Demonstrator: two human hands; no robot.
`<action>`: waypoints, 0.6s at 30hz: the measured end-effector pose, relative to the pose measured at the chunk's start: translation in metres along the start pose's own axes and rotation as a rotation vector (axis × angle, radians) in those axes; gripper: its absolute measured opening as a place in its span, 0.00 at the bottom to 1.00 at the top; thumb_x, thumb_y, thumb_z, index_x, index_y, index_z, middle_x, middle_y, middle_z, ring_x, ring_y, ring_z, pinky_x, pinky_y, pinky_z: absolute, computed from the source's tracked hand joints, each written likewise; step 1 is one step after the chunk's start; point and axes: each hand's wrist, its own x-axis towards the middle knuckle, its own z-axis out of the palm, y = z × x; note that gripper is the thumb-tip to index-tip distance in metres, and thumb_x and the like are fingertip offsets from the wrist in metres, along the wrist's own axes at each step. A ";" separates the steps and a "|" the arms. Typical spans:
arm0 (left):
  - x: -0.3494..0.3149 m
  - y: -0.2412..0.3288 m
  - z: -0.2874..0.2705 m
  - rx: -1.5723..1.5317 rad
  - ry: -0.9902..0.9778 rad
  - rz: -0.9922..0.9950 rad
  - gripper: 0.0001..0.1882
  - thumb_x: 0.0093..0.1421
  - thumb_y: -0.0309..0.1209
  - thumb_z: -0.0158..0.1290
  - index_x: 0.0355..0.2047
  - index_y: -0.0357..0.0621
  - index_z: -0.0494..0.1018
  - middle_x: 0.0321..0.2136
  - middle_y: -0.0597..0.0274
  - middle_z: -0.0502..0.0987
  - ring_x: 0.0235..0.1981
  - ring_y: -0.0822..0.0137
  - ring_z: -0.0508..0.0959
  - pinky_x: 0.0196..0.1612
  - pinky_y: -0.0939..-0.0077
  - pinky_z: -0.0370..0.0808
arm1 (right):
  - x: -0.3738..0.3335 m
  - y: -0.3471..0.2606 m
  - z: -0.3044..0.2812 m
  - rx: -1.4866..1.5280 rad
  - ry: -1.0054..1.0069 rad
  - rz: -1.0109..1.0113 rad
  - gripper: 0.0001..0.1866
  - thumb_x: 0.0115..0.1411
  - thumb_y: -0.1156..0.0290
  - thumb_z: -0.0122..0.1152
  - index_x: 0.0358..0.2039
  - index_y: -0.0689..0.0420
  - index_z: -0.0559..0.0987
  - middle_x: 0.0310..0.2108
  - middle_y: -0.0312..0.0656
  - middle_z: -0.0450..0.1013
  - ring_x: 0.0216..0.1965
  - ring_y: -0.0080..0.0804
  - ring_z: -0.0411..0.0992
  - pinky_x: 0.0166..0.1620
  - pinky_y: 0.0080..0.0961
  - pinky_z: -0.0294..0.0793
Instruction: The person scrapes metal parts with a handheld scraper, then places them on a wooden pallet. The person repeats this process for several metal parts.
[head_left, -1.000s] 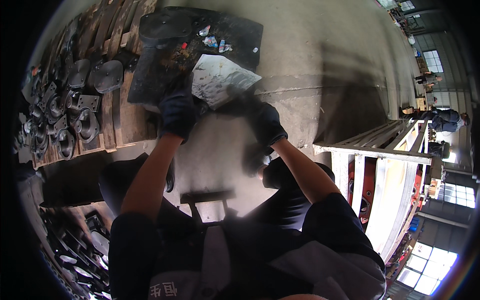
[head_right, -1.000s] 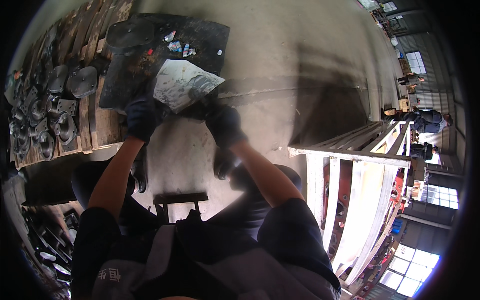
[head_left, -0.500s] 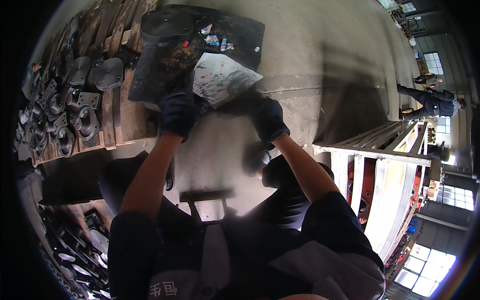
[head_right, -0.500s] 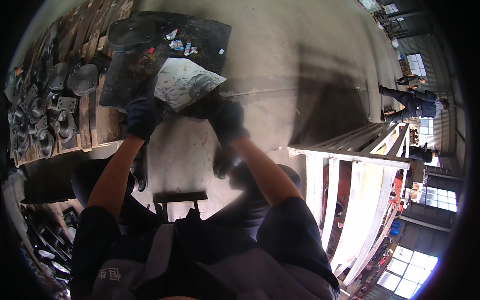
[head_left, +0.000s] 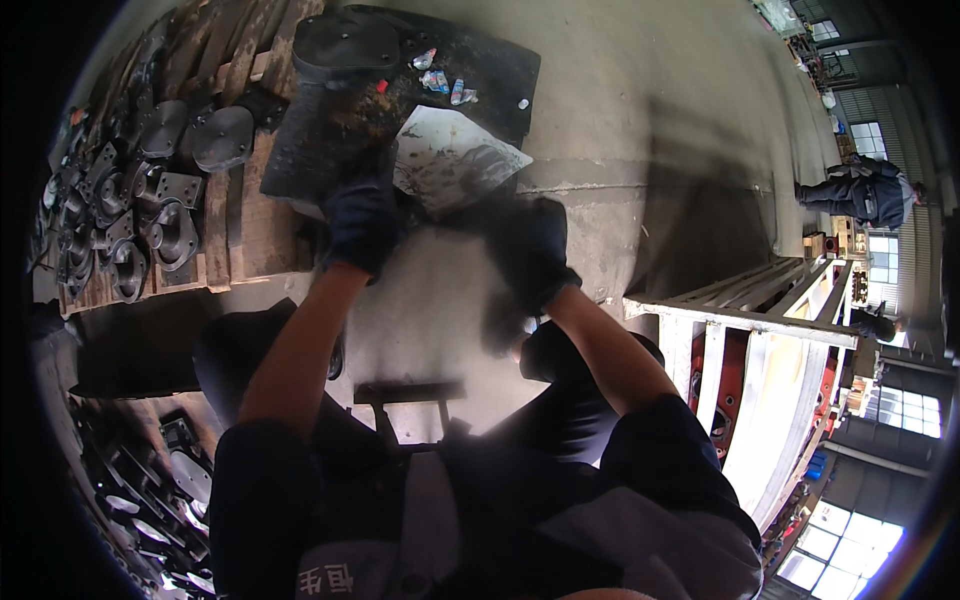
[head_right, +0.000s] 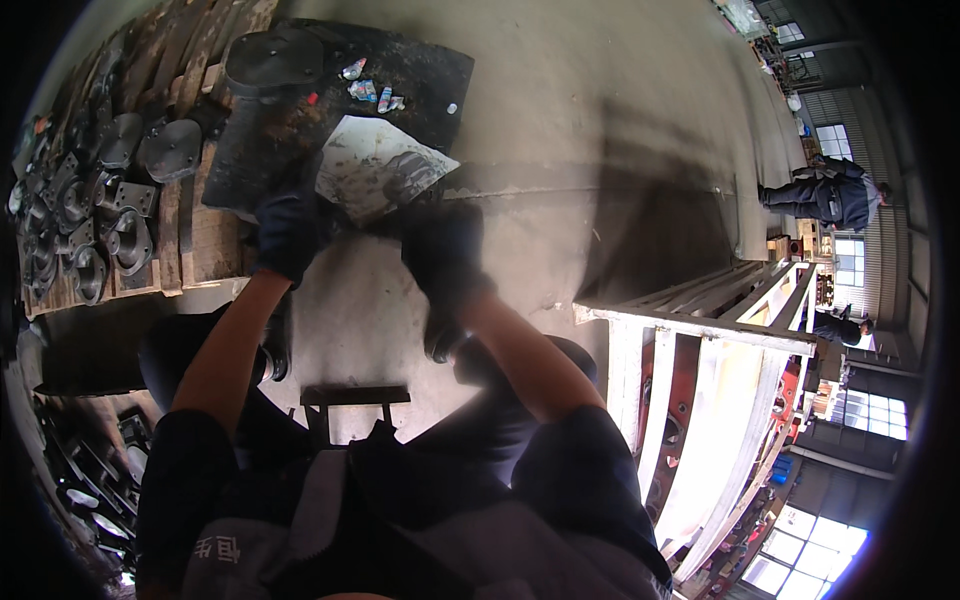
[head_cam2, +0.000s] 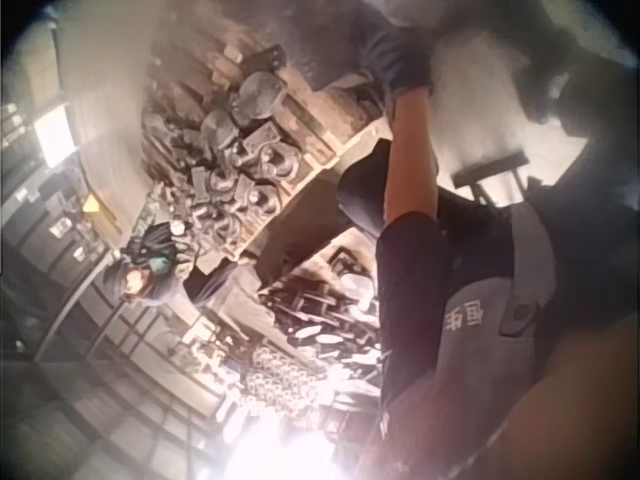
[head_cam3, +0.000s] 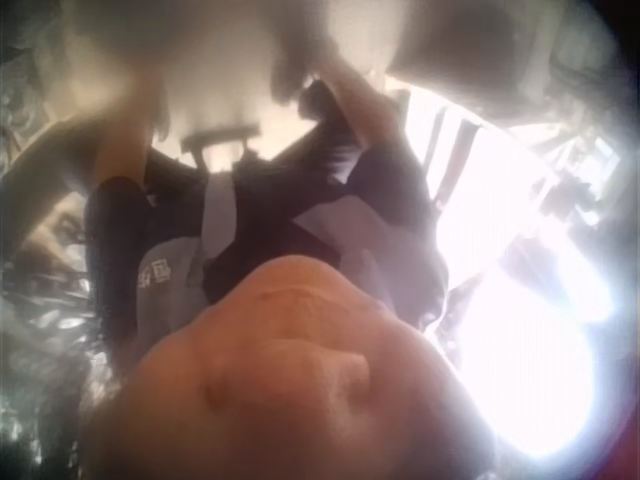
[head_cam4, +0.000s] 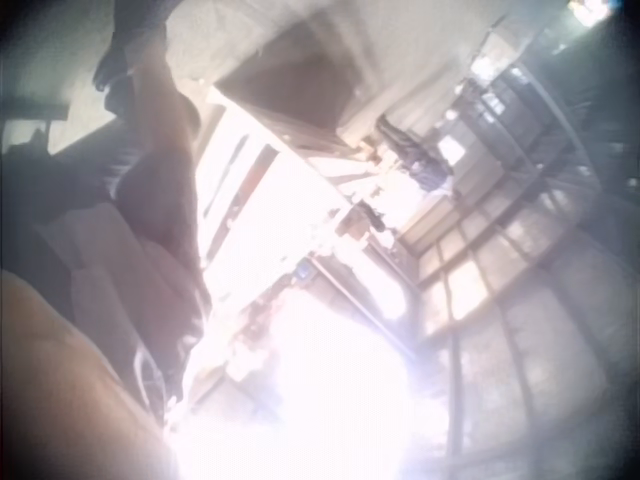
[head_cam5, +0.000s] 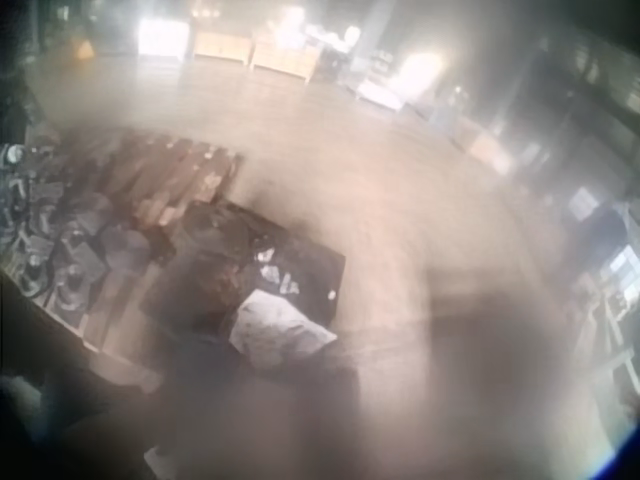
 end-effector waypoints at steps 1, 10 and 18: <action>-0.001 0.001 0.001 -0.045 -0.106 -0.071 0.44 0.46 0.49 0.57 0.59 0.38 0.56 0.47 0.44 0.71 0.45 0.52 0.73 0.51 0.58 0.67 | 0.011 0.006 -0.002 0.028 0.043 0.009 0.06 0.51 0.63 0.55 0.26 0.47 0.79 0.23 0.38 0.76 0.29 0.37 0.75 0.35 0.34 0.67; -0.004 0.008 -0.008 -0.011 -0.022 -0.020 0.41 0.50 0.44 0.55 0.58 0.31 0.55 0.34 0.47 0.75 0.34 0.52 0.76 0.43 0.59 0.70 | 0.017 0.019 0.009 0.088 0.335 -0.060 0.04 0.45 0.66 0.55 0.19 0.51 0.74 0.17 0.41 0.72 0.21 0.38 0.73 0.29 0.36 0.69; 0.005 0.011 -0.019 -0.002 -0.317 -0.145 0.36 0.53 0.47 0.51 0.56 0.34 0.60 0.34 0.43 0.74 0.32 0.54 0.76 0.38 0.61 0.72 | 0.019 0.014 -0.005 0.149 0.329 0.002 0.05 0.47 0.67 0.53 0.18 0.52 0.75 0.17 0.42 0.72 0.20 0.39 0.72 0.27 0.35 0.69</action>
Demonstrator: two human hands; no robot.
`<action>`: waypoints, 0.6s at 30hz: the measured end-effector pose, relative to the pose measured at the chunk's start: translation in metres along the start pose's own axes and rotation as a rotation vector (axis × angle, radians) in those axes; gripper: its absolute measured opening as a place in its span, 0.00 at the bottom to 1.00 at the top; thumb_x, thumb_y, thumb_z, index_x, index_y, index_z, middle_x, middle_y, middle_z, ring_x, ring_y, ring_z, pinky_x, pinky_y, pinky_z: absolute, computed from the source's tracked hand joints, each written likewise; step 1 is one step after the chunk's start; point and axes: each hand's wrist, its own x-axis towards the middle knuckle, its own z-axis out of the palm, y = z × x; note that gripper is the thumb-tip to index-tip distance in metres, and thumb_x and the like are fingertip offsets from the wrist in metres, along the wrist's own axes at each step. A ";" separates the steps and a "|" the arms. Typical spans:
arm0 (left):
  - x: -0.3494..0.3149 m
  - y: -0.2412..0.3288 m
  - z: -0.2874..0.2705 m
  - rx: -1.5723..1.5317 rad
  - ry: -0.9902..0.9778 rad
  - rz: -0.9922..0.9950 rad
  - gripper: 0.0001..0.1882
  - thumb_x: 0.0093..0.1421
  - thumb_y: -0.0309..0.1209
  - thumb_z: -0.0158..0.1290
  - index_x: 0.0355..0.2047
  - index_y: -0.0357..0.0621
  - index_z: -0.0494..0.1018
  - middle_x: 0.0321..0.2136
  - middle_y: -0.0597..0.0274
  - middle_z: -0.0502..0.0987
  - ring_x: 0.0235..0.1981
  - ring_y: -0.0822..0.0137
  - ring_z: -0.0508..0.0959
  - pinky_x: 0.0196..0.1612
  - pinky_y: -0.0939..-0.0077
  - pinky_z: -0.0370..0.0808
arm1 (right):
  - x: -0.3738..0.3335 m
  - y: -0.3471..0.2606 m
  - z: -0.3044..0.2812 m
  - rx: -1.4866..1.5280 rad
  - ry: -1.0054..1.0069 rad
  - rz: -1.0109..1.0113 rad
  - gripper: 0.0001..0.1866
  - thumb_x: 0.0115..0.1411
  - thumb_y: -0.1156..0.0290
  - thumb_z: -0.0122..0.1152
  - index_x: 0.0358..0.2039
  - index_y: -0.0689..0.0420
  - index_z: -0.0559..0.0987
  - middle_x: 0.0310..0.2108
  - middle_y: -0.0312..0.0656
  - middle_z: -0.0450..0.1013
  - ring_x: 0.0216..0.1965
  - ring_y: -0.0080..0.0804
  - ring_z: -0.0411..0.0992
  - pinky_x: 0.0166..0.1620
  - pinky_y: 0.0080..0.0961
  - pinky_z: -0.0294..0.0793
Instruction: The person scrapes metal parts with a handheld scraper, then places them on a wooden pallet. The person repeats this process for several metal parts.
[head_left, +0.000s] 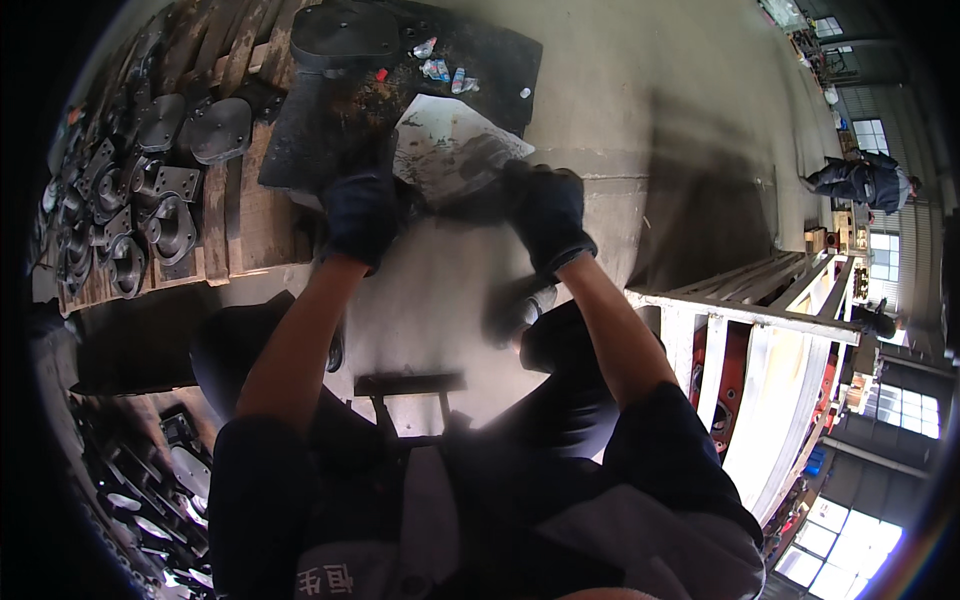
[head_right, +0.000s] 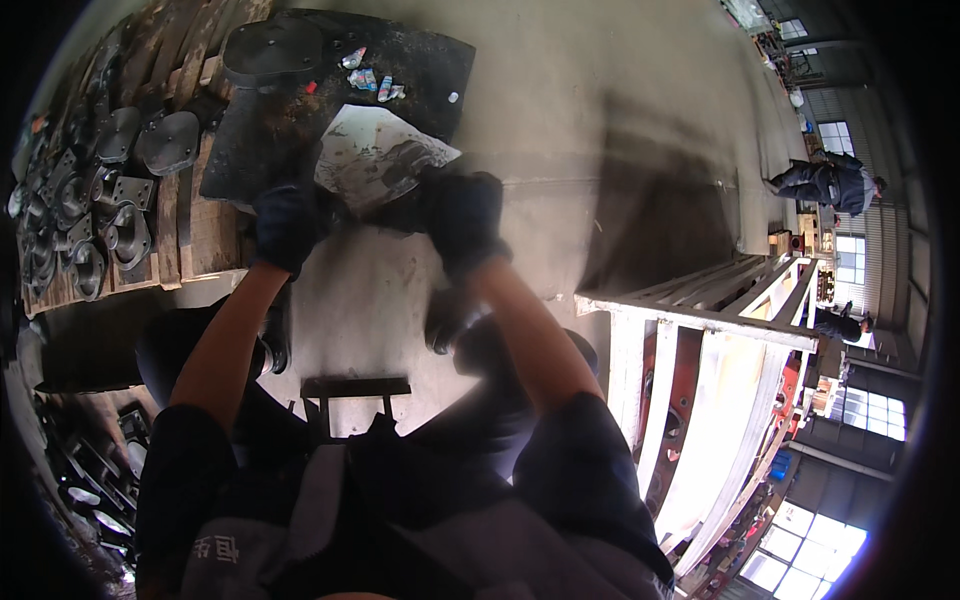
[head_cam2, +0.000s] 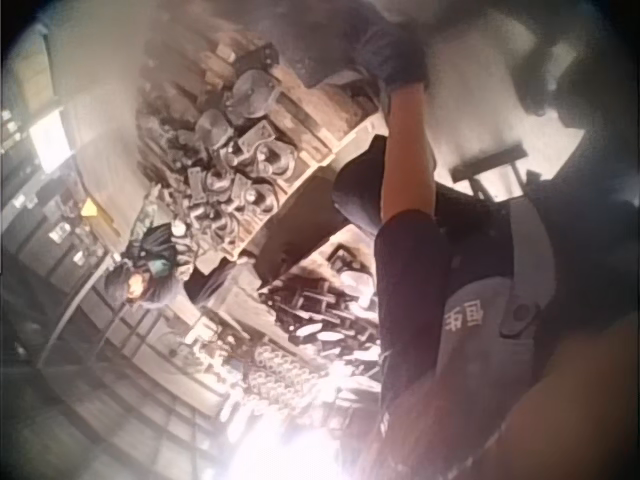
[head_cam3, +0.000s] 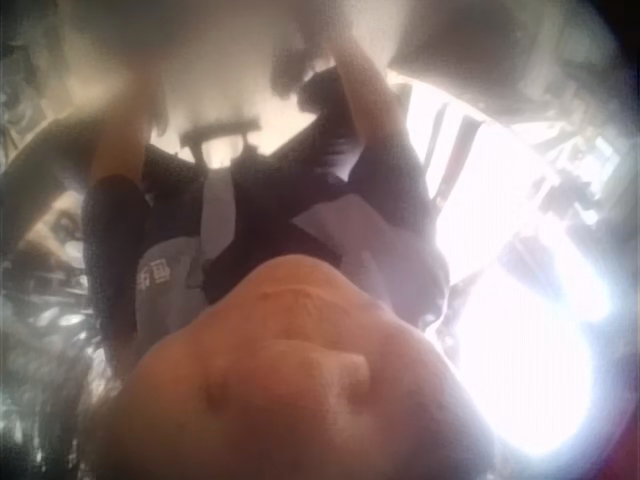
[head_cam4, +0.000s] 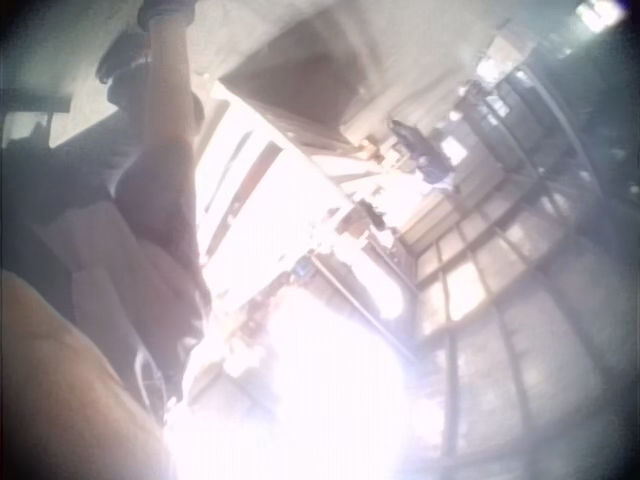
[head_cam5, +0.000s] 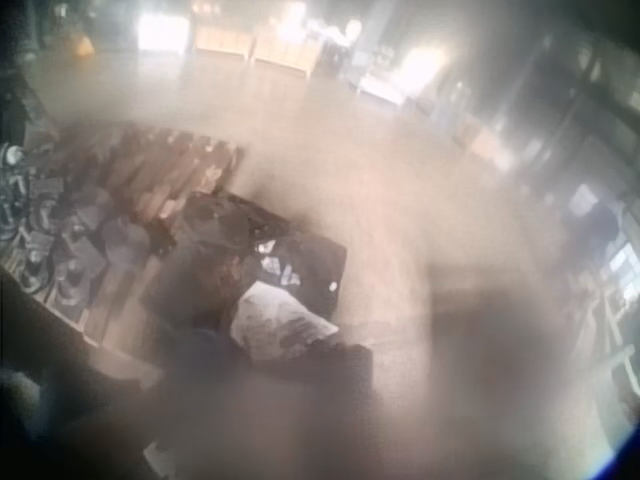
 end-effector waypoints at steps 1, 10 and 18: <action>-0.005 -0.005 0.011 0.038 0.150 0.065 0.36 0.53 0.46 0.51 0.56 0.34 0.60 0.32 0.44 0.74 0.30 0.55 0.75 0.36 0.61 0.72 | -0.002 -0.003 -0.010 -0.047 -0.099 -0.005 0.05 0.47 0.67 0.53 0.20 0.52 0.75 0.16 0.43 0.72 0.19 0.39 0.72 0.26 0.36 0.69; -0.001 0.009 0.044 0.502 0.122 -0.295 0.38 0.52 0.44 0.52 0.59 0.35 0.57 0.37 0.44 0.74 0.33 0.51 0.75 0.40 0.61 0.72 | -0.011 -0.005 -0.001 -0.138 -0.143 -0.062 0.06 0.50 0.66 0.52 0.25 0.52 0.75 0.17 0.42 0.72 0.19 0.39 0.72 0.26 0.36 0.68; -0.002 -0.003 0.010 0.039 0.249 0.057 0.40 0.48 0.45 0.56 0.58 0.37 0.58 0.46 0.44 0.71 0.46 0.49 0.72 0.49 0.60 0.68 | -0.014 -0.005 0.000 -0.177 -0.156 -0.030 0.05 0.49 0.66 0.53 0.22 0.51 0.75 0.19 0.41 0.72 0.23 0.38 0.74 0.28 0.36 0.68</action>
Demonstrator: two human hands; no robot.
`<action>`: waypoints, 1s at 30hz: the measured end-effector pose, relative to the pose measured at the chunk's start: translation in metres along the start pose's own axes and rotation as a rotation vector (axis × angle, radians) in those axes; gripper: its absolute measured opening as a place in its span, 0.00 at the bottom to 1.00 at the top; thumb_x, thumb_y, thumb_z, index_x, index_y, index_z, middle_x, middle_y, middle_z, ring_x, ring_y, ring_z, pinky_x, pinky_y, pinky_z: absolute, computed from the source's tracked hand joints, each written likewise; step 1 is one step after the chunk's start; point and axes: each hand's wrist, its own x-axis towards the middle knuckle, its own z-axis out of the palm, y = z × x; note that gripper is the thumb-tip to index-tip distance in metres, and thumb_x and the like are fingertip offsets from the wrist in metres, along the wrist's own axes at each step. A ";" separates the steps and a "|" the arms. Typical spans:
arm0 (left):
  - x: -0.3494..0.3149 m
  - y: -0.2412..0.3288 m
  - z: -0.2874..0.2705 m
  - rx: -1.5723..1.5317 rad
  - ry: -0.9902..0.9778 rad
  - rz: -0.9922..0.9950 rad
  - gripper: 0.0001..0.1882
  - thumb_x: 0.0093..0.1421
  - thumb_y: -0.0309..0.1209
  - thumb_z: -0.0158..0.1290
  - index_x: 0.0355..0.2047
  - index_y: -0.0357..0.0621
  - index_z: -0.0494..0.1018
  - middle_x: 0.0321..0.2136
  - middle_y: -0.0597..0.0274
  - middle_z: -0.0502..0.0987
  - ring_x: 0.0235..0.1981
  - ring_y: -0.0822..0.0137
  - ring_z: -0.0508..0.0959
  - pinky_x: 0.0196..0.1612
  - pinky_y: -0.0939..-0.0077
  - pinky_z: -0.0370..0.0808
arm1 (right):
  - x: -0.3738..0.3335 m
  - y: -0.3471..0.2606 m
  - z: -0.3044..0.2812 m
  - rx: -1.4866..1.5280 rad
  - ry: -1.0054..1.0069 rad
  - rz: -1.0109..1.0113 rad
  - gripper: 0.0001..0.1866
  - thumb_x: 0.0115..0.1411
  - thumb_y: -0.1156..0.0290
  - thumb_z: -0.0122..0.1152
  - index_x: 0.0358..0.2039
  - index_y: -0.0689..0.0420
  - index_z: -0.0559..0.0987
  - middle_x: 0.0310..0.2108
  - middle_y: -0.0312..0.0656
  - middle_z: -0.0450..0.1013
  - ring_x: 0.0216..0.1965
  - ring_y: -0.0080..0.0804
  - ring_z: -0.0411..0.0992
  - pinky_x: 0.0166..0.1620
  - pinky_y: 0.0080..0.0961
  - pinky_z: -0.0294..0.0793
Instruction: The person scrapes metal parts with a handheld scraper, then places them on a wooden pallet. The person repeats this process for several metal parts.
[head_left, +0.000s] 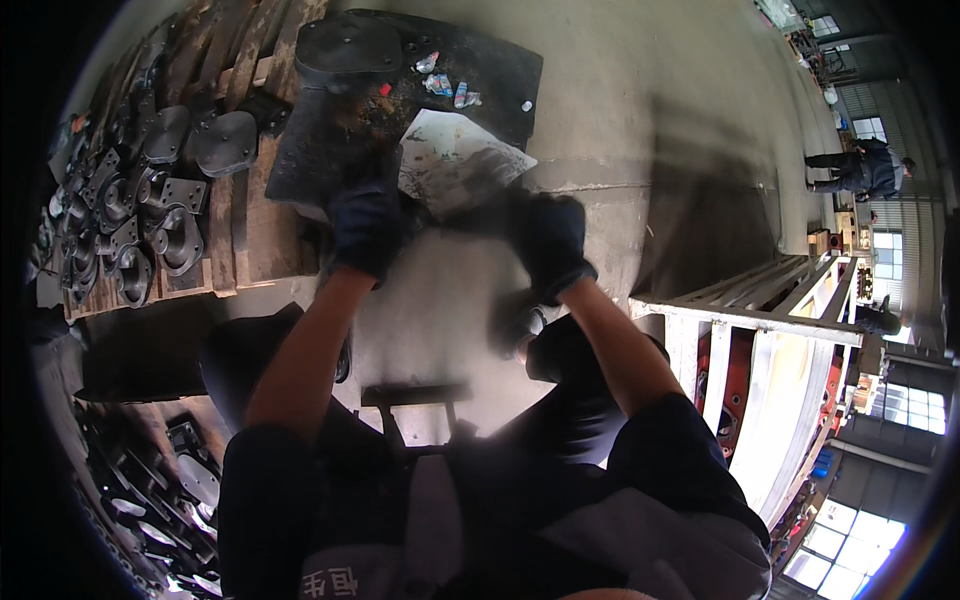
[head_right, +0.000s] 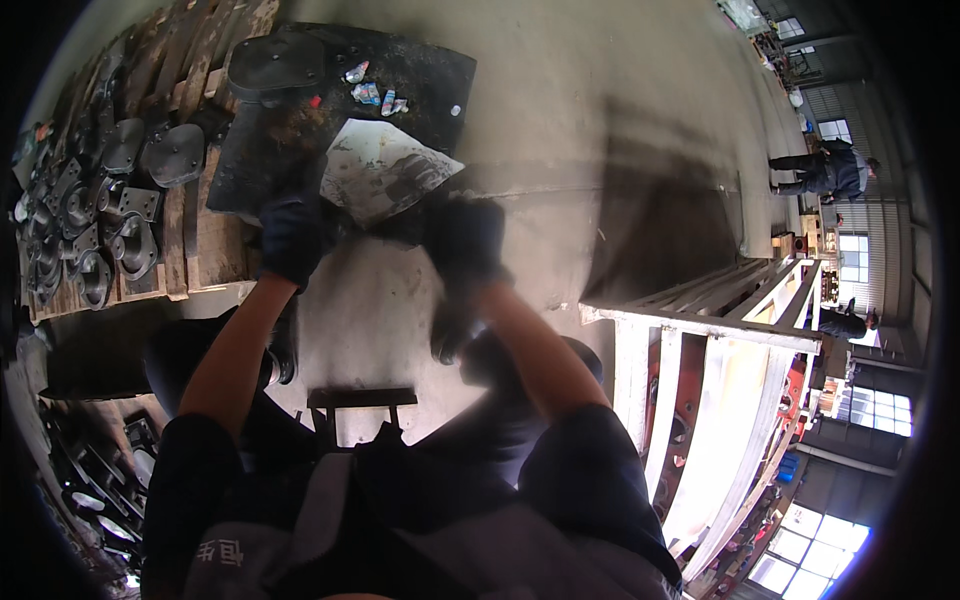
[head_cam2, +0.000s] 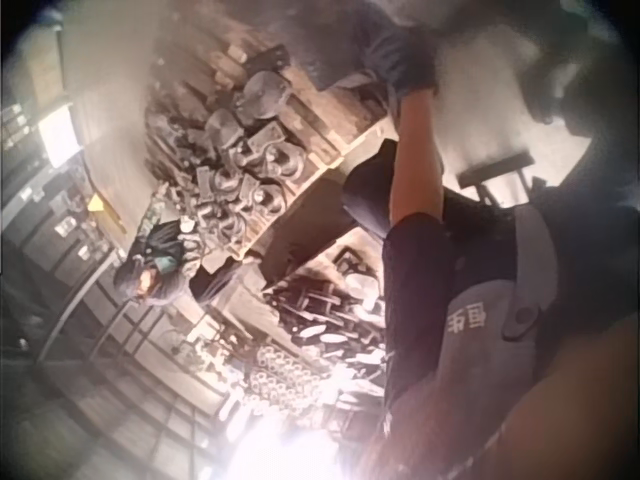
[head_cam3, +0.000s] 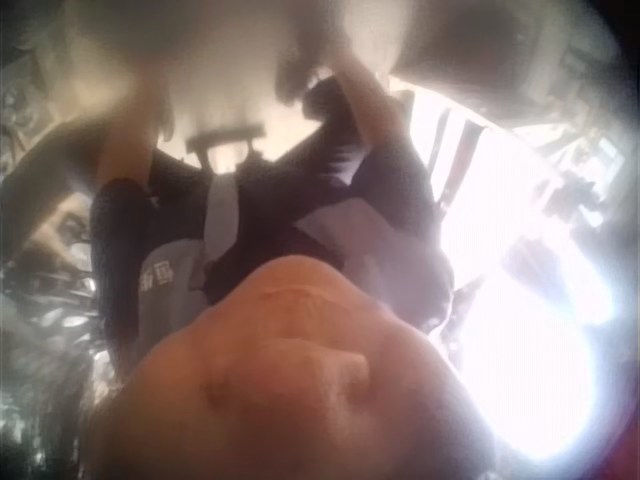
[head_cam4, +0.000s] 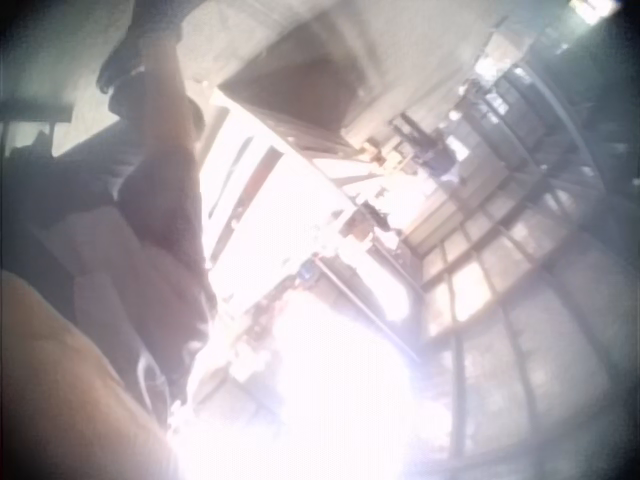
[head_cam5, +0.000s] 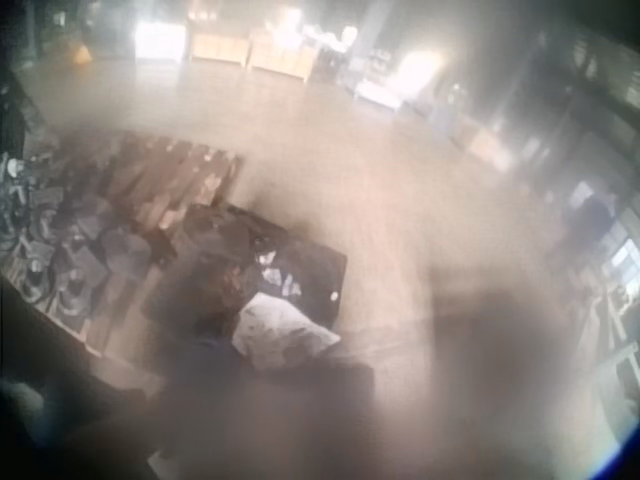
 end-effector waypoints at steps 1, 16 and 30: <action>0.001 -0.001 0.006 0.110 0.073 0.020 0.40 0.47 0.45 0.56 0.58 0.37 0.59 0.46 0.44 0.71 0.46 0.49 0.71 0.49 0.60 0.68 | -0.006 -0.005 0.008 -0.034 -0.017 -0.025 0.05 0.50 0.66 0.53 0.22 0.51 0.75 0.19 0.41 0.72 0.23 0.38 0.74 0.27 0.37 0.68; 0.003 -0.004 0.011 -0.013 0.139 0.093 0.39 0.51 0.44 0.54 0.59 0.37 0.57 0.41 0.44 0.74 0.39 0.51 0.75 0.44 0.59 0.70 | -0.008 0.004 0.022 0.036 0.001 0.007 0.07 0.53 0.62 0.54 0.24 0.49 0.76 0.17 0.41 0.72 0.19 0.39 0.72 0.27 0.38 0.68; 0.002 -0.006 0.006 -0.143 0.097 0.084 0.33 0.50 0.45 0.55 0.51 0.35 0.66 0.46 0.43 0.70 0.48 0.49 0.70 0.53 0.57 0.64 | 0.000 0.014 0.012 0.357 0.071 0.117 0.07 0.54 0.64 0.53 0.27 0.53 0.74 0.20 0.47 0.73 0.25 0.48 0.72 0.29 0.41 0.70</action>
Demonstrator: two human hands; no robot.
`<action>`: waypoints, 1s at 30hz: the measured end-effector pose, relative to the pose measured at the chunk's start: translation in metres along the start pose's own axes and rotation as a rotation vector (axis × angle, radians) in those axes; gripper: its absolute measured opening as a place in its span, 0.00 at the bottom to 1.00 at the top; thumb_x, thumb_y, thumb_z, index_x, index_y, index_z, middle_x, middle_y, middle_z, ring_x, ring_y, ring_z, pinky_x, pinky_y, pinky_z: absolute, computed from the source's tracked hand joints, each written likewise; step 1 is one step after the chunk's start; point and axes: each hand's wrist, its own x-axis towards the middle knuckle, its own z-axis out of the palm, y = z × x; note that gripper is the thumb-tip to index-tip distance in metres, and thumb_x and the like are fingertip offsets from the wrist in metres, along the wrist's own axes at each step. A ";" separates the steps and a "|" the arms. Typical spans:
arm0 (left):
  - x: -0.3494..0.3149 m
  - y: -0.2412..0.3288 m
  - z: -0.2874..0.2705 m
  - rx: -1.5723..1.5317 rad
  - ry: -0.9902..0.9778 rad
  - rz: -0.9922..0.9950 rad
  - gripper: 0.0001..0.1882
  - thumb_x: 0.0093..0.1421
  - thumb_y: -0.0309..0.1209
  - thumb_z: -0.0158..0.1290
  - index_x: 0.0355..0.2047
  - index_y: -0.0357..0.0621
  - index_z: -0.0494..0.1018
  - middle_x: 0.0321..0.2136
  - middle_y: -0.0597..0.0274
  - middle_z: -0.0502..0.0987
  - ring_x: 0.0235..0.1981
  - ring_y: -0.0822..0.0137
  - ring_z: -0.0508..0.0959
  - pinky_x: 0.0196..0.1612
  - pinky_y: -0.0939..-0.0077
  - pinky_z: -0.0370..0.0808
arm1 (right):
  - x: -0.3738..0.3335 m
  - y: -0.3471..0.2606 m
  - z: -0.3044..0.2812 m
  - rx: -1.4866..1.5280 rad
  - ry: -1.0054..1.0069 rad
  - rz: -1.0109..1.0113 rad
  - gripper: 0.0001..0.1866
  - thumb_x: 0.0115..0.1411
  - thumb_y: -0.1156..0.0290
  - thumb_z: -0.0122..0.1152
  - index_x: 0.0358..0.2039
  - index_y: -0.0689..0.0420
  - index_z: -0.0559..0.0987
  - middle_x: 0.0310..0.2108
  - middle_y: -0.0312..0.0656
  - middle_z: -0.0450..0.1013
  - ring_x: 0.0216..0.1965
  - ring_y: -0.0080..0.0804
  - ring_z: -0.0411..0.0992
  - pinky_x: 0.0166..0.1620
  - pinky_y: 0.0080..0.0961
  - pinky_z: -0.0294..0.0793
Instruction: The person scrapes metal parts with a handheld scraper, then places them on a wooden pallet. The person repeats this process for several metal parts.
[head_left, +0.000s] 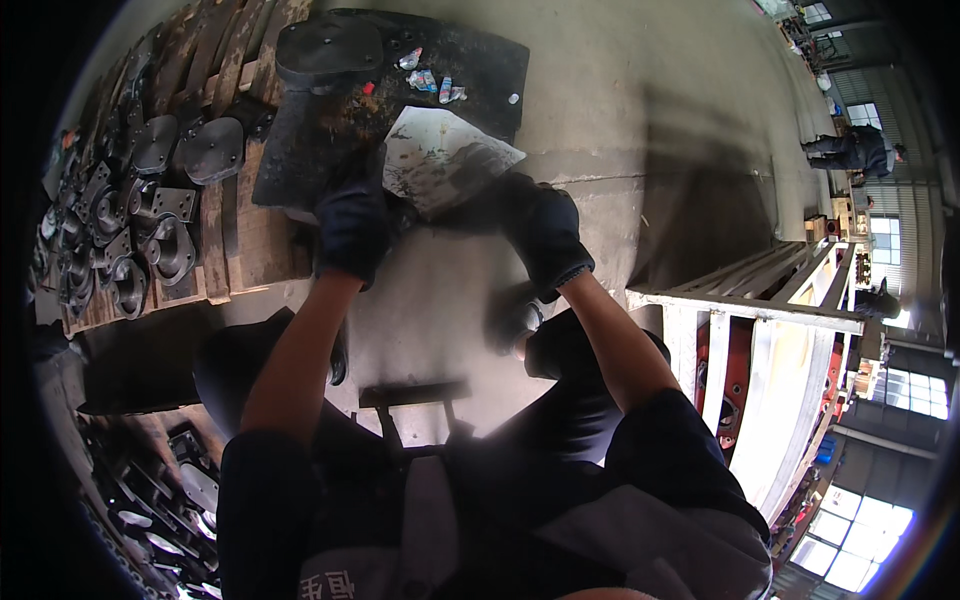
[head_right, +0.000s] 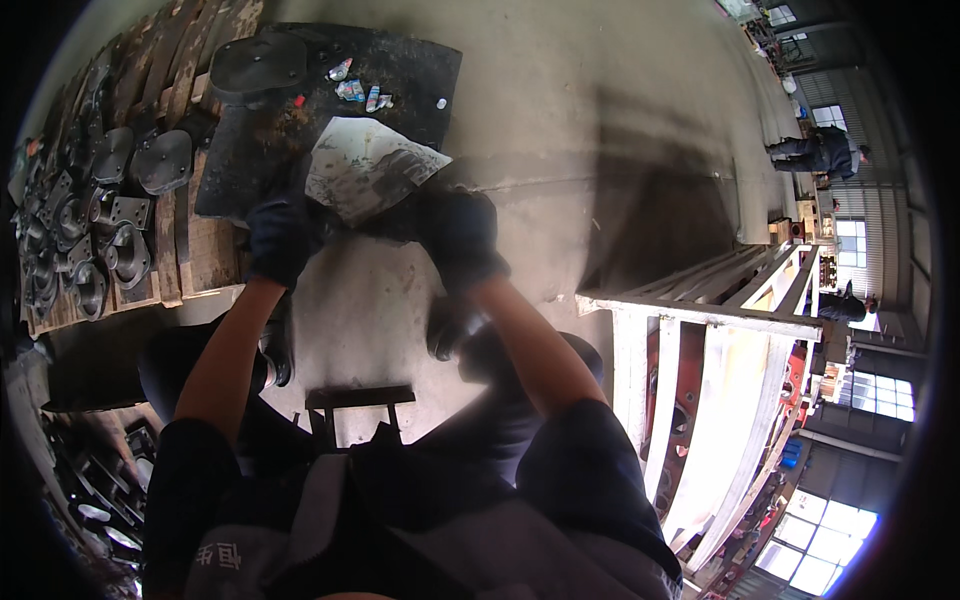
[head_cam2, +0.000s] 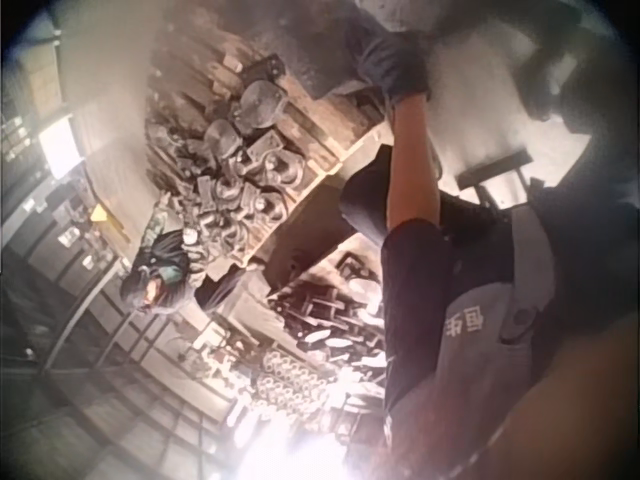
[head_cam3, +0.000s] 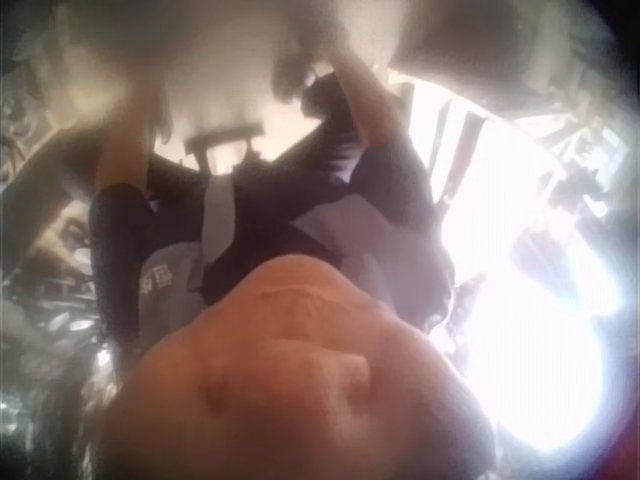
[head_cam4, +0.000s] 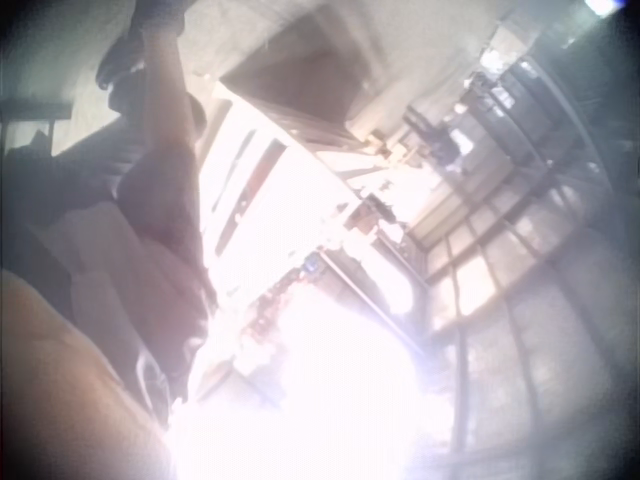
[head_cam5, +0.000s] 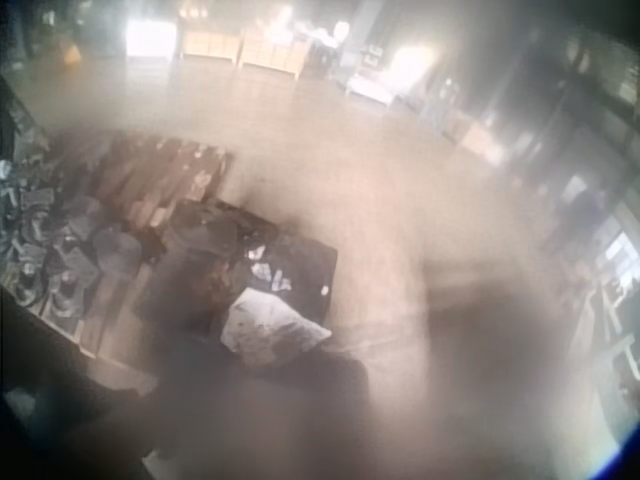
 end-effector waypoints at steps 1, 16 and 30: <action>0.000 -0.002 0.001 0.027 0.039 0.023 0.33 0.50 0.45 0.56 0.52 0.35 0.66 0.49 0.42 0.69 0.51 0.48 0.68 0.55 0.58 0.63 | -0.002 0.001 -0.001 0.037 0.032 0.026 0.07 0.54 0.64 0.53 0.27 0.53 0.73 0.20 0.47 0.72 0.25 0.48 0.72 0.29 0.42 0.70; 0.007 0.004 -0.014 -0.078 -0.003 -0.008 0.41 0.43 0.42 0.61 0.55 0.34 0.61 0.51 0.43 0.67 0.54 0.48 0.65 0.58 0.61 0.62 | -0.008 0.023 0.020 0.042 -0.025 -0.027 0.03 0.57 0.70 0.48 0.28 0.54 0.69 0.25 0.48 0.71 0.27 0.48 0.72 0.28 0.41 0.71; 0.004 0.005 -0.008 -0.047 -0.085 -0.057 0.41 0.43 0.43 0.61 0.54 0.32 0.61 0.51 0.41 0.67 0.53 0.48 0.66 0.59 0.61 0.60 | -0.005 0.022 0.015 0.088 -0.023 0.003 0.07 0.58 0.68 0.48 0.32 0.57 0.70 0.22 0.48 0.72 0.27 0.49 0.72 0.30 0.42 0.72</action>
